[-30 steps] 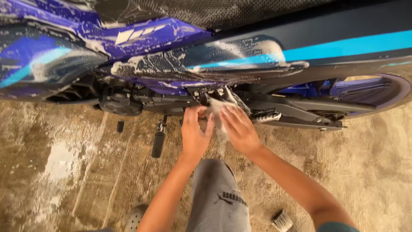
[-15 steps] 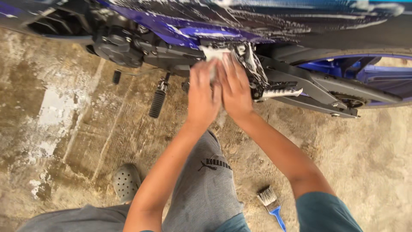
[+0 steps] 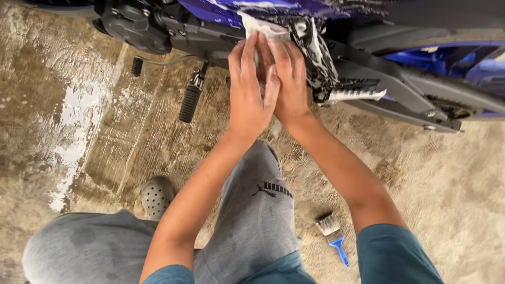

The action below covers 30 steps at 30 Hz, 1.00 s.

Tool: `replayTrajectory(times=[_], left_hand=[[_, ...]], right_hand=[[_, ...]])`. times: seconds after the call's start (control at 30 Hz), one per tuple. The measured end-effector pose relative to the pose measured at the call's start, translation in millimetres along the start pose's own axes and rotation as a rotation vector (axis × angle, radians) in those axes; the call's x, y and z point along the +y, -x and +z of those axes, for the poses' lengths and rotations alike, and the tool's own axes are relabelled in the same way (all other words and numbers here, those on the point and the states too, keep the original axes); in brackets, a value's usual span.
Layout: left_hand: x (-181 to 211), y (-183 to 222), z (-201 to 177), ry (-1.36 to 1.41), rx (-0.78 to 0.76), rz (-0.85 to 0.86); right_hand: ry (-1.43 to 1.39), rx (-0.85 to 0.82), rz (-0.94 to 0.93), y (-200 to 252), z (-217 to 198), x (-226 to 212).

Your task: The person scrubs a blue motorcycle with a soapy cloth, focusing on the front fairing, handlebars, and side panels. They wipe the instrument cluster, mirrors, and bodywork, then move to the seat and rear sections, maintaining a consistent scrubbing motion throughout.

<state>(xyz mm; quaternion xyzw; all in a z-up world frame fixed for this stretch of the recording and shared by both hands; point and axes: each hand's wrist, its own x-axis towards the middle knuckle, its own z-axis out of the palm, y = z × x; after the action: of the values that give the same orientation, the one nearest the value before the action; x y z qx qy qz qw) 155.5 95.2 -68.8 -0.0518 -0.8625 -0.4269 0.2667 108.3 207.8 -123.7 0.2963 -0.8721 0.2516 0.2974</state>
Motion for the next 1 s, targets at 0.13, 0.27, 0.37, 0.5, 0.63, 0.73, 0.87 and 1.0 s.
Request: replayTrajectory(times=[0.13,0.27,0.37,0.5,0.63,0.73,0.87,1.0], left_hand=[[17.9,6.7,0.3,-0.074,-0.097,0.098],[17.0,7.8,1.9,-0.010,0.027,0.022],[27.2,-0.4,-13.8,0.088,0.134,0.171],[50.9,-3.8,-33.0,0.019,0.052,0.393],[59.7,-18.9,-49.1,-0.045,0.081,0.319],[55.1,-39.5,-43.5,-0.104,0.069,0.303],[56.4,-33.6,-44.2,0.020,-0.033,0.265],[57.7,-46.1,-43.1,-0.033,0.049,0.353]], right_hand=[[0.082,-0.021,-0.025,3.8,-33.6,0.1],[-0.059,-0.006,-0.027,-25.3,-27.3,-2.8],[-0.149,0.186,-0.213,-31.5,-67.2,-14.9],[0.153,0.491,-0.156,-40.1,-118.9,7.3],[0.246,-0.679,0.189,-93.2,-78.1,12.1],[0.350,-0.002,-0.332,-88.6,-68.8,10.1],[0.400,-0.116,-0.331,-61.4,-103.9,40.4],[0.462,0.645,-0.366,-80.1,-136.9,64.2]])
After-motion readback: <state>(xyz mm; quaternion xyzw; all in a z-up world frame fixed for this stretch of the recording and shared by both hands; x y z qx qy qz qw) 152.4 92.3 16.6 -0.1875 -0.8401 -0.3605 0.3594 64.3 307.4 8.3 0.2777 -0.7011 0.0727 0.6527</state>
